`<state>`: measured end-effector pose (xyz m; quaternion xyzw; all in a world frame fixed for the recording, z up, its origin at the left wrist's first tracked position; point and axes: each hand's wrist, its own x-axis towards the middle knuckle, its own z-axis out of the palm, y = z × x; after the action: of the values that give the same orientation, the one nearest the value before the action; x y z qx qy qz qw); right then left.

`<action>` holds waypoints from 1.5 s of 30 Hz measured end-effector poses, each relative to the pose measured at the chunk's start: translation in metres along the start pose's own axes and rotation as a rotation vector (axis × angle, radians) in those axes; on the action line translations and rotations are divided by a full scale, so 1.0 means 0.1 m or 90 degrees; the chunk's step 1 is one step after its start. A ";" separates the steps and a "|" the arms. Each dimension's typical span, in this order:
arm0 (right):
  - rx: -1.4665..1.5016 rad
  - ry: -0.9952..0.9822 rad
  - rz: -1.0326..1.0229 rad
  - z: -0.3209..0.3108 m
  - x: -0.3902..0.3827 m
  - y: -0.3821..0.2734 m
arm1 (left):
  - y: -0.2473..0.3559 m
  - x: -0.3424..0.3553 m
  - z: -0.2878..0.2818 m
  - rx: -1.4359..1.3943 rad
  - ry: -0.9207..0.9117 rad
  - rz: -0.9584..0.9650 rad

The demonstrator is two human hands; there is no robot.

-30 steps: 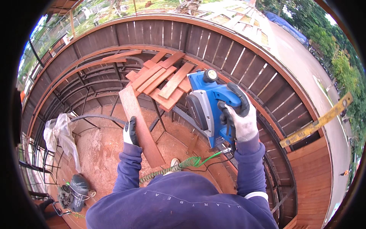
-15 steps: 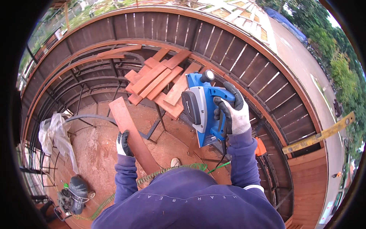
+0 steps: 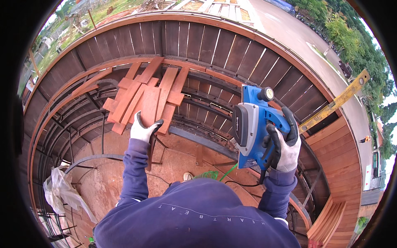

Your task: The person uses a hand saw to cut a wooden plank on a curved roof structure. They then fit the cut plank into place and use a spirit level to check its alignment. Finally, they use a nail gun to secure the plank to the roof frame.

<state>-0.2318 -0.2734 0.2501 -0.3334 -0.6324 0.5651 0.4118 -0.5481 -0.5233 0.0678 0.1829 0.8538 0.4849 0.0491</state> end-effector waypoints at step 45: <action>0.062 -0.190 0.111 0.65 -0.08 0.36 | -0.15 2.16 -0.99 0.625 -0.327 0.147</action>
<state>-0.2878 -0.3041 0.2114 -0.2791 -0.6269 0.6719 0.2786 -0.7790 -0.5331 0.1273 0.3886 0.9143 -0.0268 0.1113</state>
